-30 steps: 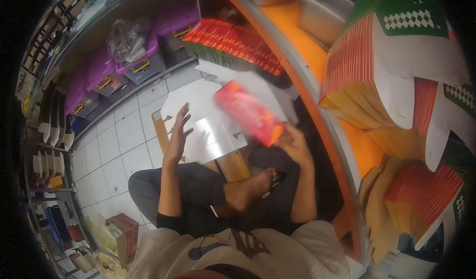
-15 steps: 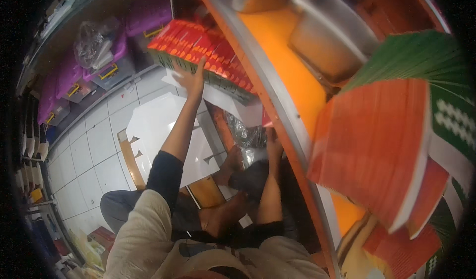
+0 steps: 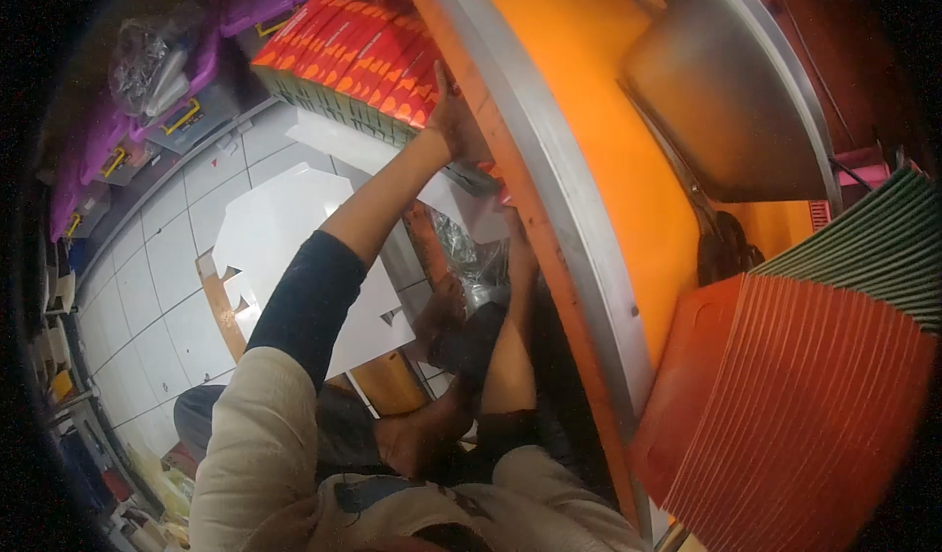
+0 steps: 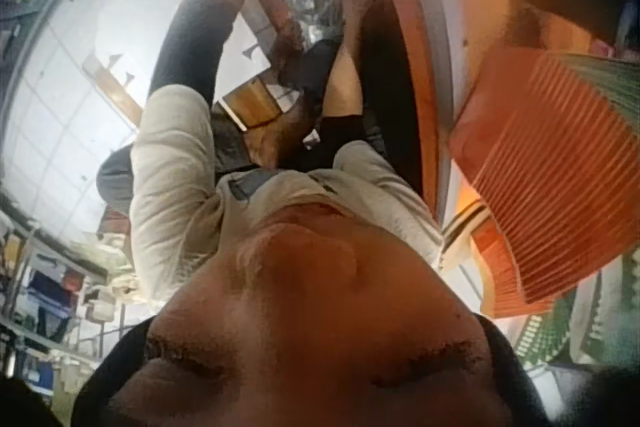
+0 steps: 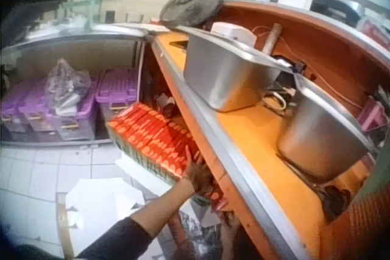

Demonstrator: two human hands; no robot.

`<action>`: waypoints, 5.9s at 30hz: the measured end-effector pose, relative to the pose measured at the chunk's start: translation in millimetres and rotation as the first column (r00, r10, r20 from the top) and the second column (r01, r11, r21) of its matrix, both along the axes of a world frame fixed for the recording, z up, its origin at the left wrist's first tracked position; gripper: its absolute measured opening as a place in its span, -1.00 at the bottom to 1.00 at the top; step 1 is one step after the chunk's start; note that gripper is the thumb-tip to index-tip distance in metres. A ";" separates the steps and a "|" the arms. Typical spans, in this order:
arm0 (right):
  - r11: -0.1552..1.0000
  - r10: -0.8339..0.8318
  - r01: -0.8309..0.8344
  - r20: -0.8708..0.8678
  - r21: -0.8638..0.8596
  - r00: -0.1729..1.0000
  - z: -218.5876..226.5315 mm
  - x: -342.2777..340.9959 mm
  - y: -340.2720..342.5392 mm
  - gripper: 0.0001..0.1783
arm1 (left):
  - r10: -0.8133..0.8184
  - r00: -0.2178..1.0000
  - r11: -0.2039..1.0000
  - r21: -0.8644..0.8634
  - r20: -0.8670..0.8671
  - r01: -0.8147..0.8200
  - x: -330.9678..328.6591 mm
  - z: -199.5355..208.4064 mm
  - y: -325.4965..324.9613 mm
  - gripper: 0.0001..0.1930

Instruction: The person sits on the floor and folds flat cardboard pieces into small rectangular boxes. They insert the folded boxes into red and green packaging sleeves and then stack the finished items on a nearby shelf.

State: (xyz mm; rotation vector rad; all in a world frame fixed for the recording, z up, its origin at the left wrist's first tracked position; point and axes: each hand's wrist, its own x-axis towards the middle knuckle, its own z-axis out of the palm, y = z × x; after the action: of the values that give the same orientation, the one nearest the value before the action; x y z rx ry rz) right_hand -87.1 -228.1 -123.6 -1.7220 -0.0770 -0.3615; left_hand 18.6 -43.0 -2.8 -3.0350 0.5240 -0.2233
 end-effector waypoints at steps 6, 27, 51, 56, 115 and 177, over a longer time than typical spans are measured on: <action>0.927 -0.366 0.369 0.060 -0.064 0.929 -10.4 19.2 33.2 -0.72 | -0.021 1.000 1.000 0.016 -0.020 0.021 2.0 -5.4 -3.5 -0.26; 0.858 -0.003 0.180 0.347 -0.481 0.938 42.4 27.4 25.1 -0.86 | 0.025 0.999 0.998 0.061 -0.046 -0.022 -4.4 -1.8 -0.1 -0.30; 0.947 -0.271 0.272 0.033 -0.173 0.962 13.7 -7.2 34.4 -0.87 | 0.198 0.867 0.765 -0.625 0.457 0.155 -60.8 12.9 44.9 -0.48; 0.878 -0.002 -0.096 -0.204 -0.469 0.979 35.8 -102.5 105.1 -0.52 | 0.628 0.761 0.365 -0.926 0.166 -0.099 -234.7 -12.0 105.2 -0.63; 0.644 0.724 -0.286 0.443 -0.710 0.529 220.1 -276.5 213.1 -0.58 | 0.491 0.818 -0.602 -0.795 -0.300 0.069 -401.8 14.1 177.3 -0.68; 0.629 0.775 -0.498 0.430 -0.597 0.463 247.0 -217.0 148.2 -0.91 | 0.142 0.887 -0.312 -0.870 -0.440 -0.382 -440.3 79.0 125.0 -0.73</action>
State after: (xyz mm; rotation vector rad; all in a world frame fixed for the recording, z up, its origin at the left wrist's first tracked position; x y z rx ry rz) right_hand -304.1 -79.9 123.4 -1.7104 -1.4232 -0.3626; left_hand -421.7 81.9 76.2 -4.6032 -1.2804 -0.6660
